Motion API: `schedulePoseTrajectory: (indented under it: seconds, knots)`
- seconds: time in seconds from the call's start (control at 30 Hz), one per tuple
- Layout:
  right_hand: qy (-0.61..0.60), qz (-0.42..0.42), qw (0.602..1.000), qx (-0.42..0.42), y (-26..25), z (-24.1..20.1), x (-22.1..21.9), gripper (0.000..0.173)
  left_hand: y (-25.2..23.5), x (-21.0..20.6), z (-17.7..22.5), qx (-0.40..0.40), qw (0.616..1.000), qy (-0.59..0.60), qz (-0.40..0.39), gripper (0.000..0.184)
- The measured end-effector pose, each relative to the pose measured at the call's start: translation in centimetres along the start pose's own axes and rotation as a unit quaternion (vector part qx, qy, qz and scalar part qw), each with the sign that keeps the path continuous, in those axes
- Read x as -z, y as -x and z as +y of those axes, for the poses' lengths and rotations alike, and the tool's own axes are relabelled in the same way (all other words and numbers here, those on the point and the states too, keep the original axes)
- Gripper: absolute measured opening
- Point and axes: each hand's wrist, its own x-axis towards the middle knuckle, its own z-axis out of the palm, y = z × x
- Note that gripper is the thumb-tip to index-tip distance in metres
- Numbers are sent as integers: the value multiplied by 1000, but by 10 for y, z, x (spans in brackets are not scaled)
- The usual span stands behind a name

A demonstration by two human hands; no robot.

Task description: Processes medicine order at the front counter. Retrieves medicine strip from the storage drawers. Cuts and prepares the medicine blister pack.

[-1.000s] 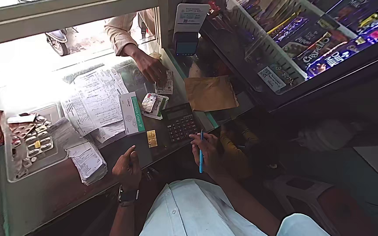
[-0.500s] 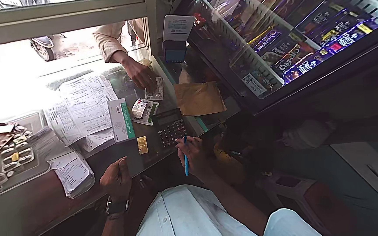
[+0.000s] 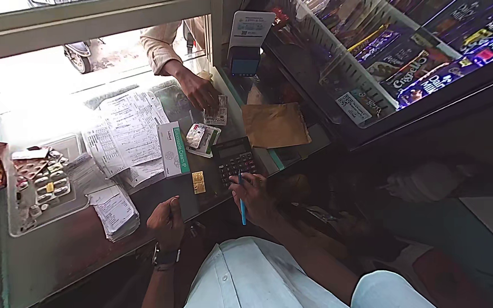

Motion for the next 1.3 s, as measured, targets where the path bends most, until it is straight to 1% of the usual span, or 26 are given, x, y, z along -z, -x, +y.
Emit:
schedulePoseTrajectory:
  seconds: [0.03, 0.1, 0.17, 0.23, 0.3, 0.47, 0.63, 0.83, 0.97, 1.07, 1.13, 1.2, 1.3]
  knots:
    - [-9, 9, 1000, 3, 1, 1, 2, 21, 0, 0, 0, 2, 1000, -1, 1, 45]
    - [-38, 62, 997, 1, 6, 6, 5, 20, 0, 0, -1, 4, 1000, -2, 2, 46]
    - [-49, 111, 992, -22, 14, 15, 4, 21, 0, -1, -1, 3, 1000, -2, 1, 45]
    - [-45, 128, 989, -54, 20, 22, 5, 23, 0, -1, 0, 1, 1000, -4, 0, 45]
    - [-44, 123, 989, -67, 20, 21, 8, 23, 1, 0, 0, -4, 1000, -9, -1, 44]
    - [-40, 110, 993, -33, 17, 15, 7, 21, 1, -2, 1, -4, 1000, -22, -3, 44]
    - [-18, 78, 996, -48, 15, 15, -1, 20, 2, 0, 0, 0, 1000, -26, -3, 45]
    - [-11, 79, 996, -47, 13, 17, 3, 21, 1, -2, 2, -4, 1000, -17, -2, 42]
    - [-45, 74, 996, -25, 10, 9, 2, 21, 0, -3, 0, -18, 1000, -11, 4, 40]
    - [-33, 47, 998, -11, 6, 0, -5, 20, 1, -2, 0, -13, 1000, -6, 4, 40]
    - [-16, 34, 999, -17, 4, -3, -8, 18, 1, -1, 0, -10, 1000, -8, 3, 41]
    - [-11, 51, 998, -30, 1, -2, -4, 19, 0, -2, -1, -8, 1000, -6, 4, 42]
    - [4, 52, 997, -50, 3, 1, 1, 21, 0, -1, 0, -6, 1000, -5, 6, 42]
